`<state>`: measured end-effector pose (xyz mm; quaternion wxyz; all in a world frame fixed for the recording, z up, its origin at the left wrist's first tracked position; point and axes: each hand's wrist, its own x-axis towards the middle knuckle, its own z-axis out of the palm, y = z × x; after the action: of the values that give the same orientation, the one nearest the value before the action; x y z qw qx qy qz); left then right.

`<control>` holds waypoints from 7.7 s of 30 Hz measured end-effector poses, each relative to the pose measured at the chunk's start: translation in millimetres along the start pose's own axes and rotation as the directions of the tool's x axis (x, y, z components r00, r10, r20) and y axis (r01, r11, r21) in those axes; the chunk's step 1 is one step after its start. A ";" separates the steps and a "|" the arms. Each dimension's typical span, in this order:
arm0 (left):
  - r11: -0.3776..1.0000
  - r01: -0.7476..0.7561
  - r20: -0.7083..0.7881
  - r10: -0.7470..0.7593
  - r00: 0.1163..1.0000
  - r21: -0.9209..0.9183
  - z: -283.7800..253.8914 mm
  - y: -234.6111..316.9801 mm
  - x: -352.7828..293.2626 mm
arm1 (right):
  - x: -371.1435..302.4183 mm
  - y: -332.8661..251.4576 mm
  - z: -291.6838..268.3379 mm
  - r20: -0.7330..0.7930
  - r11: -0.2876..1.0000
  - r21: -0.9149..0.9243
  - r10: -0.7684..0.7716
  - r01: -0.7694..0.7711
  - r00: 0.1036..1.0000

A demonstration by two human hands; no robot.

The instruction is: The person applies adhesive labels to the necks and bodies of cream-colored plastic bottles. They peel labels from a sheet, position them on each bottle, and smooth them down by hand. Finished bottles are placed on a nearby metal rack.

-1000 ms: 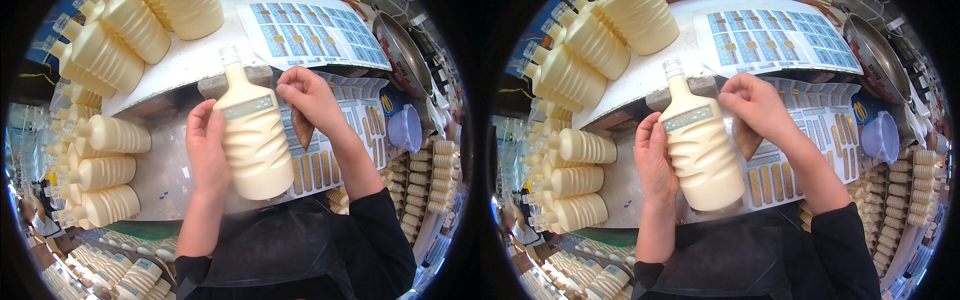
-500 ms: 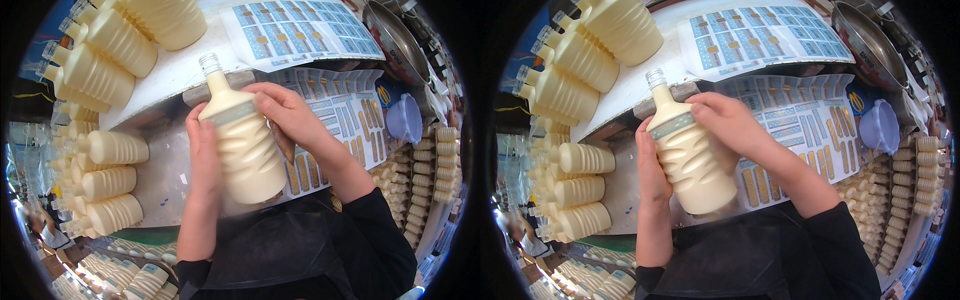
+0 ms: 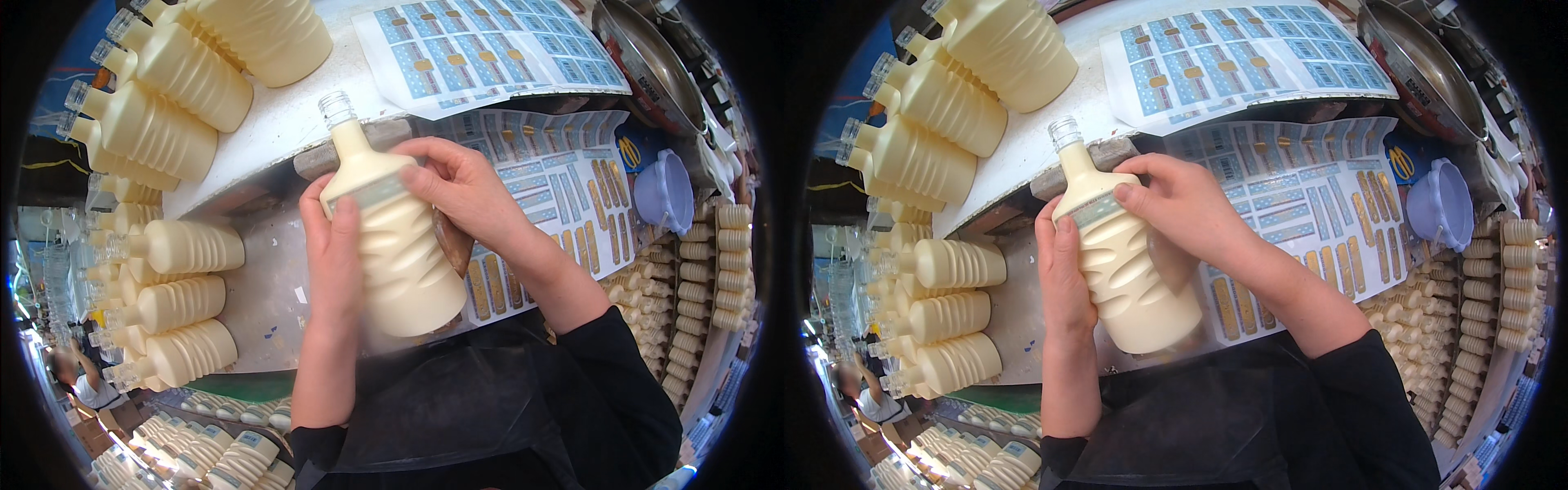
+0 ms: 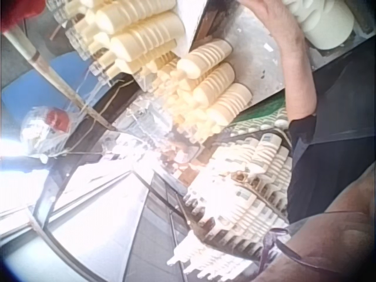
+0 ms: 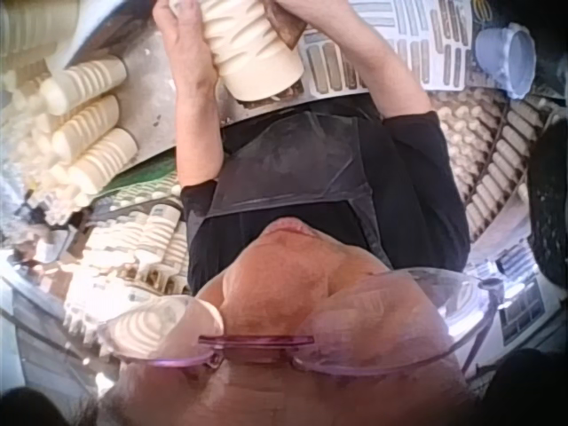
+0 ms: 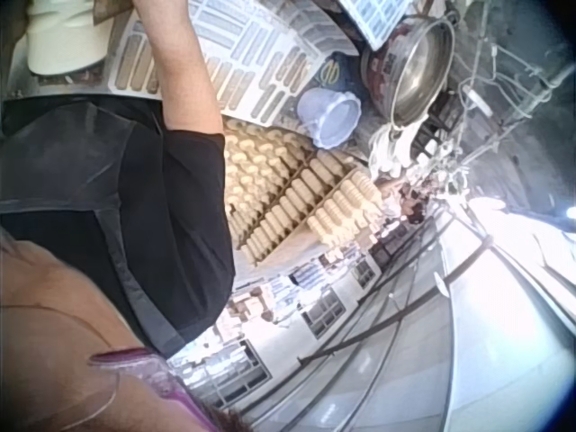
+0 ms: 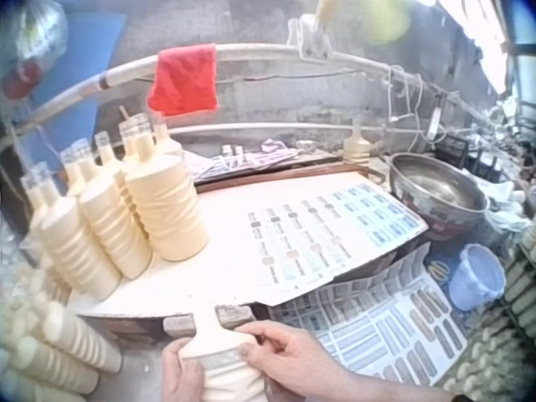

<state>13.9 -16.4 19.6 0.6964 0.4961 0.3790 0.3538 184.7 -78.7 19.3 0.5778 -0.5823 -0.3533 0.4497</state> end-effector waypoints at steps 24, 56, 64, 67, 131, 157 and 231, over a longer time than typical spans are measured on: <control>0.973 -0.097 0.004 0.098 0.995 0.208 -3.0 -7.3 -29.8 | -32.9 2.1 -7.6 0.006 0.966 -0.217 -0.140 0.138 0.990; 0.868 -0.164 -0.074 0.223 0.972 0.470 10.7 8.4 -36.1 | -34.8 -13.0 -1.8 0.004 0.986 -0.037 0.165 -0.165 0.986; 0.966 -0.154 -0.056 0.170 0.984 0.209 -9.7 -13.6 -23.2 | -31.2 -6.9 -5.2 -0.082 0.982 -0.190 -0.014 -0.002 0.996; 0.998 -0.056 -0.123 0.055 0.991 -0.003 -10.6 4.4 -20.0 | -22.4 -9.7 -2.8 -0.064 0.995 -0.099 -0.005 -0.002 0.998; 0.955 -0.052 -0.081 0.029 0.996 -0.293 -10.3 -14.9 9.3 | -1.3 -6.1 2.2 -0.047 0.973 -0.217 0.064 -0.073 0.997; 0.938 0.048 0.042 -0.036 0.998 -0.344 -8.8 -4.4 -0.6 | 8.5 -61.3 56.3 -0.080 0.786 -0.446 -0.511 0.428 0.856; 0.967 0.023 -0.014 -0.027 1.000 -0.253 -16.9 -12.3 10.3 | 8.5 -41.5 48.3 0.021 0.500 -0.771 -0.598 0.394 0.801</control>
<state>5.2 -3.5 2.3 0.7551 0.3955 0.3429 0.3947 147.1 -50.2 62.9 0.4321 -0.6886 -0.5823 0.0013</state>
